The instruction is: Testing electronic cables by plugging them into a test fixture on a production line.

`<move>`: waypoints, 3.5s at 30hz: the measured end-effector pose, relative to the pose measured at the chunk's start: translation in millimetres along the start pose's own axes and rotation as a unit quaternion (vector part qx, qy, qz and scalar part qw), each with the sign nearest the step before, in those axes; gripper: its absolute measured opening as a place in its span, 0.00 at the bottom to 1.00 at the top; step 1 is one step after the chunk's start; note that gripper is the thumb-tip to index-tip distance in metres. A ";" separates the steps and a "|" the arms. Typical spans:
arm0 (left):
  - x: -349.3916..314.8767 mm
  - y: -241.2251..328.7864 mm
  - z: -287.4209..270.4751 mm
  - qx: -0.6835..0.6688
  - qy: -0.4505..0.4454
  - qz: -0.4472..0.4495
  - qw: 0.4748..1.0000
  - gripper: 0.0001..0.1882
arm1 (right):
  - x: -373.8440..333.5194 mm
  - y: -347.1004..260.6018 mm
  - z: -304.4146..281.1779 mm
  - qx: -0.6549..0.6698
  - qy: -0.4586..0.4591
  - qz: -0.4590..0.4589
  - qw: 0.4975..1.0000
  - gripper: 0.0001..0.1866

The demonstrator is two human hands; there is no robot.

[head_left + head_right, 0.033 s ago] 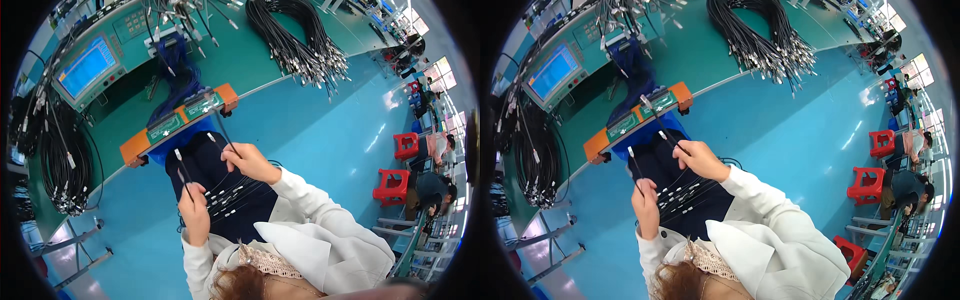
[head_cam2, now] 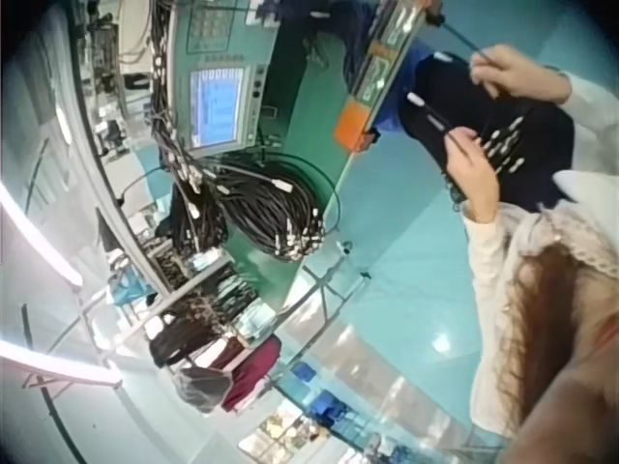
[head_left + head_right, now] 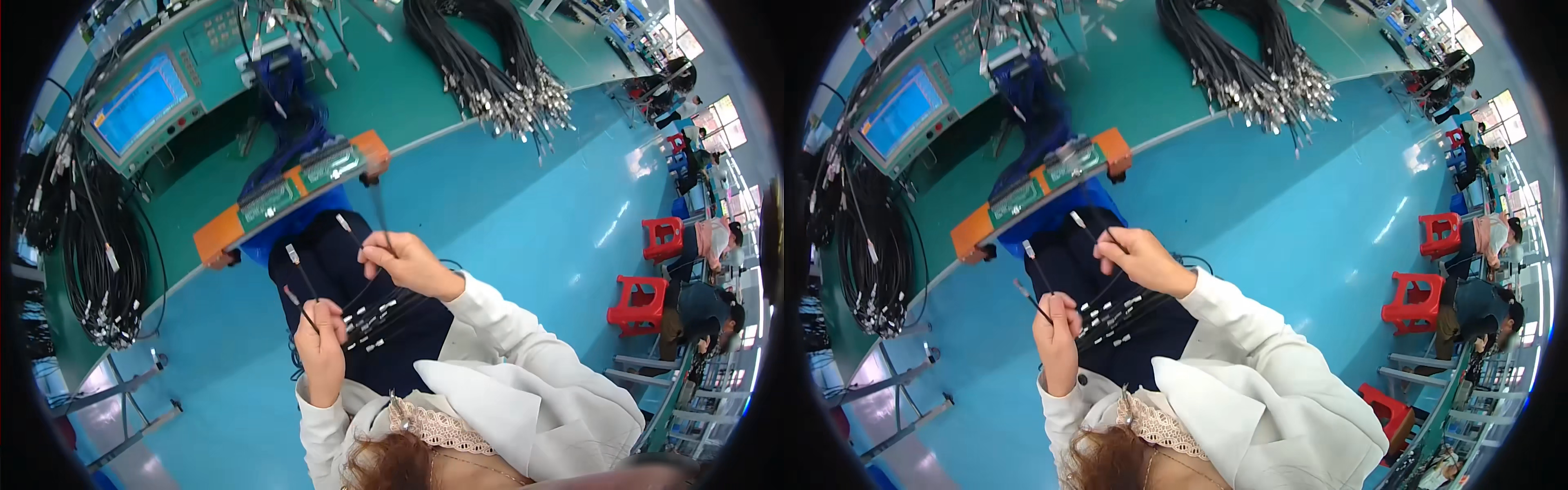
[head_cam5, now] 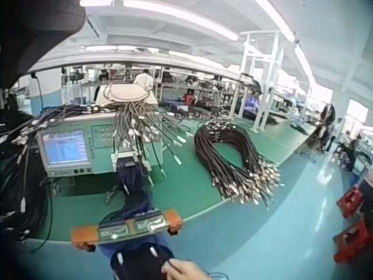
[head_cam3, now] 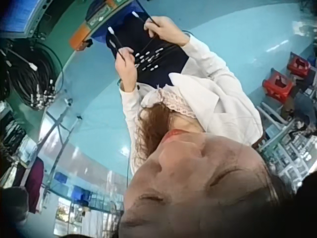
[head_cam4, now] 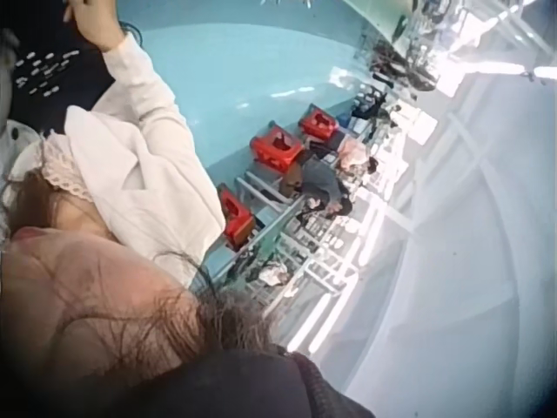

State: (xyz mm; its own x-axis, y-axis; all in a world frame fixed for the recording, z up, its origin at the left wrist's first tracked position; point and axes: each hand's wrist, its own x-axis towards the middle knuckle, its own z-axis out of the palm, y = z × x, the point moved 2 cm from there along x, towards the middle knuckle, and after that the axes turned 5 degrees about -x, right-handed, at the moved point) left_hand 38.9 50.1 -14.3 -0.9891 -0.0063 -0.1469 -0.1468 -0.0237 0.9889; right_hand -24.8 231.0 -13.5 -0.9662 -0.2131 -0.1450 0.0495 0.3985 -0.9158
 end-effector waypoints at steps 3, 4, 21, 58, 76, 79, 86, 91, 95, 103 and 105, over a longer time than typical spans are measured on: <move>0.5 21.1 5.9 -0.085 -0.090 0.017 0.992 0.13 | -6.4 -35.5 6.1 0.171 -0.056 -0.010 0.984 0.11; 5.4 26.3 8.9 -0.107 -0.103 0.031 0.988 0.13 | -3.3 -41.2 14.1 0.200 -0.060 -0.045 0.977 0.11; -37.9 169.5 -72.2 0.212 0.303 0.391 0.843 0.14 | -41.5 -121.8 -94.1 0.329 0.152 -0.176 0.915 0.08; 111.3 67.3 -73.9 -0.300 0.022 0.040 0.953 0.14 | 65.9 5.3 -6.4 0.294 0.045 0.038 0.954 0.10; 98.3 -22.4 -14.0 -0.196 0.168 -0.015 0.966 0.10 | 81.4 17.3 0.9 0.252 0.078 0.085 0.961 0.11; 99.7 -24.9 -10.3 -0.207 0.185 -0.002 0.961 0.09 | 82.1 14.9 3.6 0.258 0.070 0.096 0.959 0.11; 100.5 -27.5 -5.7 -0.243 0.203 -0.007 0.949 0.10 | 82.8 17.0 2.2 0.274 0.065 0.093 0.955 0.12; 101.1 -28.3 -8.0 -0.264 0.194 -0.017 0.945 0.10 | 83.7 18.0 3.6 0.277 0.066 0.088 0.955 0.12; 101.6 -27.3 -6.6 -0.288 0.177 -0.026 0.941 0.11 | 84.1 17.3 4.6 0.277 0.069 0.090 0.954 0.12; 102.9 -27.4 -8.0 -0.301 0.162 -0.027 0.939 0.12 | 84.1 16.8 5.0 0.277 0.066 0.090 0.955 0.12; 102.5 -26.0 -7.3 -0.300 0.163 -0.024 0.940 0.12 | 84.1 16.1 5.5 0.276 0.064 0.093 0.954 0.12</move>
State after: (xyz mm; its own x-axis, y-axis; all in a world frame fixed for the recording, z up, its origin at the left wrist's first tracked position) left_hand -58.6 42.7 -55.2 -0.9118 -0.2943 -0.2863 -0.0618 -0.5910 0.8043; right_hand -103.9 214.7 -42.5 -0.9493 -0.0595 -0.3088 0.3139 -0.1206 -0.9418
